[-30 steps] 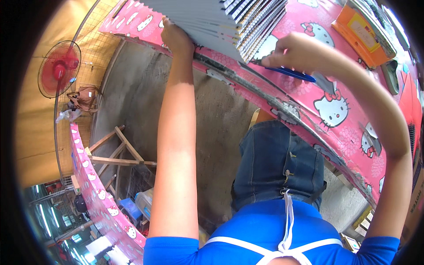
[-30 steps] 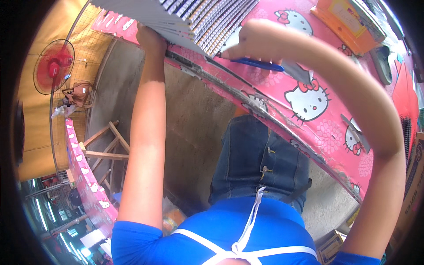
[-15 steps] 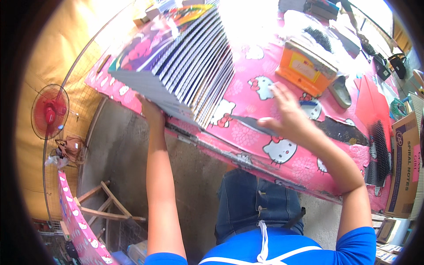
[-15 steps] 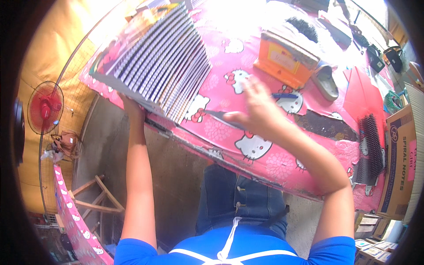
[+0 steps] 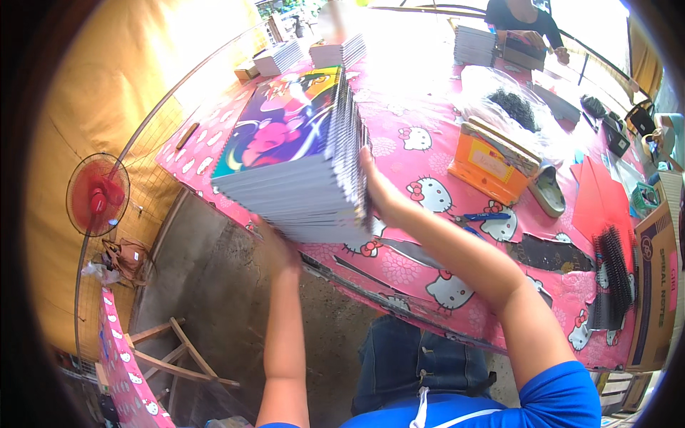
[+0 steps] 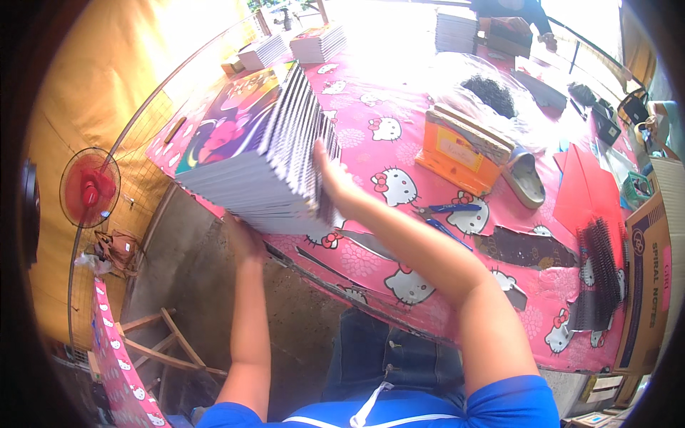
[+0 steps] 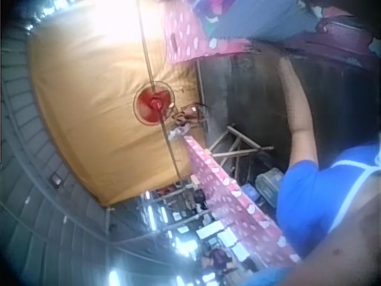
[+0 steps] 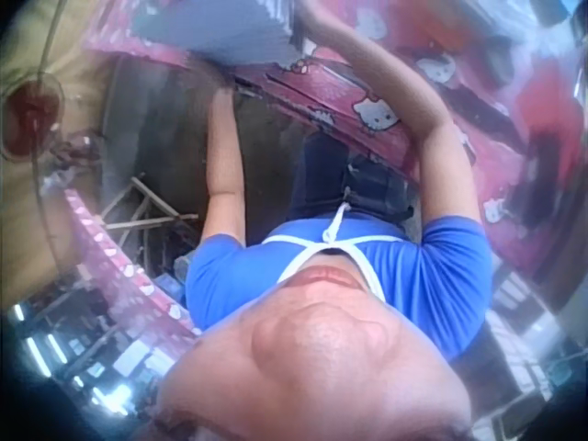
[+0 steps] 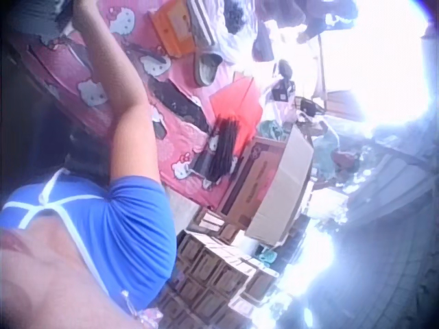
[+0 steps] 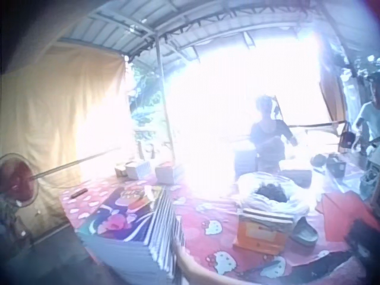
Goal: The person cuts the excess spiral wire from the top of a stack of notebooks using a pair of shears and then moves the stack to the side.
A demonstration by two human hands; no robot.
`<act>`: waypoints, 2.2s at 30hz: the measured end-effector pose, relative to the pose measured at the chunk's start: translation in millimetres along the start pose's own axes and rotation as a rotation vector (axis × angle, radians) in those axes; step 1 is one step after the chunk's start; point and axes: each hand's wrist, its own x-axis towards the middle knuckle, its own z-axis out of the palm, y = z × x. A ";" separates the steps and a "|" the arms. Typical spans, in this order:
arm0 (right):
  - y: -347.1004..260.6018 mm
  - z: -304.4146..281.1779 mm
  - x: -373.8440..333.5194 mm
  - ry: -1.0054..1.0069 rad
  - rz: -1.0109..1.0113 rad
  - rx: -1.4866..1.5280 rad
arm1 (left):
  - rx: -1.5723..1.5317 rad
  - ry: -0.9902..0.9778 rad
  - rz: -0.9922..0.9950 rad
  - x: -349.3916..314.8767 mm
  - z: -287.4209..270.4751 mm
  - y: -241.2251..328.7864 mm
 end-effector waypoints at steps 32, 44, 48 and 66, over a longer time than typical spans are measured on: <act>-50.2 3.4 -20.9 -0.005 0.128 0.274 | 0.272 -0.355 -0.162 75.6 -72.8 60.6; -49.5 -44.2 60.8 -0.007 -0.055 0.237 | 0.335 -0.075 0.024 160.8 -32.8 35.5; -11.8 -39.6 67.6 0.254 -0.343 0.150 | 0.035 -0.253 0.006 163.7 -19.4 15.6; -78.8 -13.4 -25.6 0.669 -1.211 -0.065 | -0.128 -0.103 -0.039 52.8 29.1 104.3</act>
